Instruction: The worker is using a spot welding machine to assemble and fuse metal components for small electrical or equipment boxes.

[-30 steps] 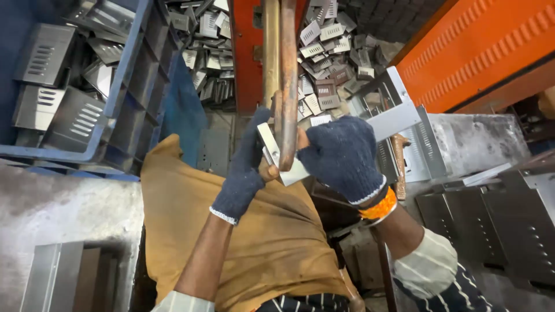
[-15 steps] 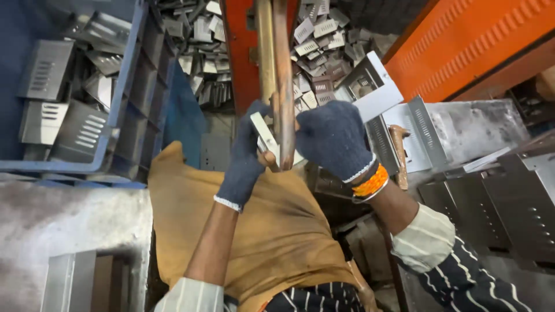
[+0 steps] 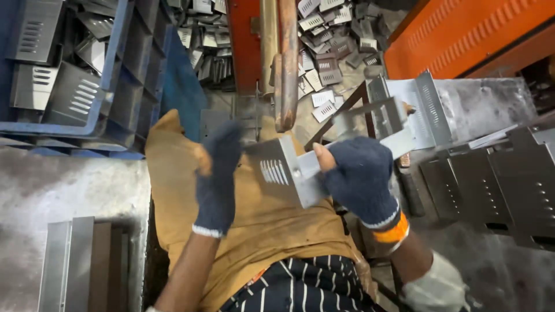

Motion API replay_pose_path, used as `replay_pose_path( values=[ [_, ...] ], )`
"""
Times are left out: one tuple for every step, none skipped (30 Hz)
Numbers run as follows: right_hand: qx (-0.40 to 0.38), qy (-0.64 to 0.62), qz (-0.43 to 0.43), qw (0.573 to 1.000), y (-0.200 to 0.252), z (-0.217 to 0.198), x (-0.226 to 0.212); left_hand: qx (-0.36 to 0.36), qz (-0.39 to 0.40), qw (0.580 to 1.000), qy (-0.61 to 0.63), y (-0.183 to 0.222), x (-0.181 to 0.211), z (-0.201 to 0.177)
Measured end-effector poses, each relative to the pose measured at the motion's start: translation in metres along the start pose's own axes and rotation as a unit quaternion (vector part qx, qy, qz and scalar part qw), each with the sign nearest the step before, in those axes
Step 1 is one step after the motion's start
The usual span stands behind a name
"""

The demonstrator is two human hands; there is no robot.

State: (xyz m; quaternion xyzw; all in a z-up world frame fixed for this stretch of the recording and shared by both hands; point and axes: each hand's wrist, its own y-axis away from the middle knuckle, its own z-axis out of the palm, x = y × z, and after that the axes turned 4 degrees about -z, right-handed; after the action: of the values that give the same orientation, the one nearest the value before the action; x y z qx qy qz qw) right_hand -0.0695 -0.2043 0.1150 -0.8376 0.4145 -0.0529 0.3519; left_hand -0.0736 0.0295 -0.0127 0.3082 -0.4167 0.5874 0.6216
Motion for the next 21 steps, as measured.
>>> replay_pose_path(
  values=[
    [-0.01, -0.095, 0.103, 0.99, 0.009, -0.003, 0.0, 0.094, 0.025, 0.995, 0.014, 0.015, -0.005, 0.0],
    [-0.021, -0.189, 0.203, 0.96, 0.018, -0.006, -0.001, 0.188, 0.05, 0.98, 0.028, 0.029, -0.009, 0.001],
    [-0.018, -0.188, 0.202, 0.961, 0.035, 0.002, 0.003, 0.185, 0.053, 0.981, 0.028, 0.035, -0.015, -0.002],
    [0.036, -0.325, 0.302, 0.895, 0.052, 0.011, 0.007, 0.212, 0.047, 0.971, 0.1, 0.041, -0.02, -0.005],
    [0.088, -0.452, 0.391, 0.797, 0.069, 0.02, 0.01, 0.238, 0.041, 0.955, 0.171, 0.047, -0.026, -0.007],
    [0.091, -0.452, 0.388, 0.798, 0.098, 0.058, 0.028, 0.234, 0.044, 0.956, 0.171, 0.047, -0.026, -0.007],
    [0.159, -0.417, 0.312, 0.839, 0.133, 0.091, 0.043, 0.277, 0.026, 0.959, 0.051, 0.05, -0.025, -0.006],
    [0.223, -0.377, 0.229, 0.869, 0.17, 0.123, 0.055, 0.316, 0.007, 0.946, -0.07, 0.052, -0.025, -0.006],
    [0.224, -0.376, 0.226, 0.87, 0.147, 0.112, 0.053, 0.314, 0.009, 0.947, -0.068, 0.047, -0.019, -0.002],
    [0.216, -0.492, 0.247, 0.807, 0.124, 0.101, 0.05, 0.337, -0.003, 0.93, -0.147, 0.043, -0.012, 0.001],
    [0.202, -0.6, 0.262, 0.728, 0.101, 0.091, 0.046, 0.359, -0.015, 0.905, -0.227, 0.04, -0.004, 0.004],
    [0.202, -0.6, 0.261, 0.729, 0.088, 0.077, 0.044, 0.359, -0.013, 0.905, -0.226, 0.021, 0.028, 0.014],
    [0.203, -0.538, 0.317, 0.755, 0.075, 0.065, 0.043, 0.262, 0.138, 0.861, -0.414, 0.002, 0.059, 0.024],
    [0.202, -0.471, 0.371, 0.775, 0.061, 0.052, 0.041, 0.145, 0.276, 0.757, -0.575, -0.017, 0.091, 0.033],
    [0.198, -0.47, 0.372, 0.776, 0.049, 0.048, 0.034, 0.147, 0.273, 0.758, -0.574, -0.034, 0.098, 0.031],
    [0.122, -0.558, 0.33, 0.751, 0.037, 0.045, 0.026, 0.083, 0.275, 0.73, -0.619, -0.051, 0.104, 0.028],
    [0.046, -0.637, 0.283, 0.716, 0.023, 0.042, 0.02, 0.018, 0.278, 0.698, -0.66, -0.07, 0.111, 0.025],
    [0.043, -0.636, 0.283, 0.717, 0.017, 0.046, 0.017, 0.02, 0.277, 0.699, -0.659, -0.081, 0.121, 0.025],
    [0.032, -0.613, 0.261, 0.745, 0.011, 0.051, 0.015, 0.0, 0.224, 0.707, -0.671, -0.093, 0.131, 0.025],
    [0.02, -0.589, 0.239, 0.772, 0.004, 0.056, 0.013, -0.02, 0.169, 0.712, -0.681, -0.105, 0.141, 0.025],
    [0.018, -0.59, 0.237, 0.772, 0.002, 0.061, 0.015, -0.017, 0.169, 0.712, -0.681, -0.111, 0.143, 0.025]
  ],
)
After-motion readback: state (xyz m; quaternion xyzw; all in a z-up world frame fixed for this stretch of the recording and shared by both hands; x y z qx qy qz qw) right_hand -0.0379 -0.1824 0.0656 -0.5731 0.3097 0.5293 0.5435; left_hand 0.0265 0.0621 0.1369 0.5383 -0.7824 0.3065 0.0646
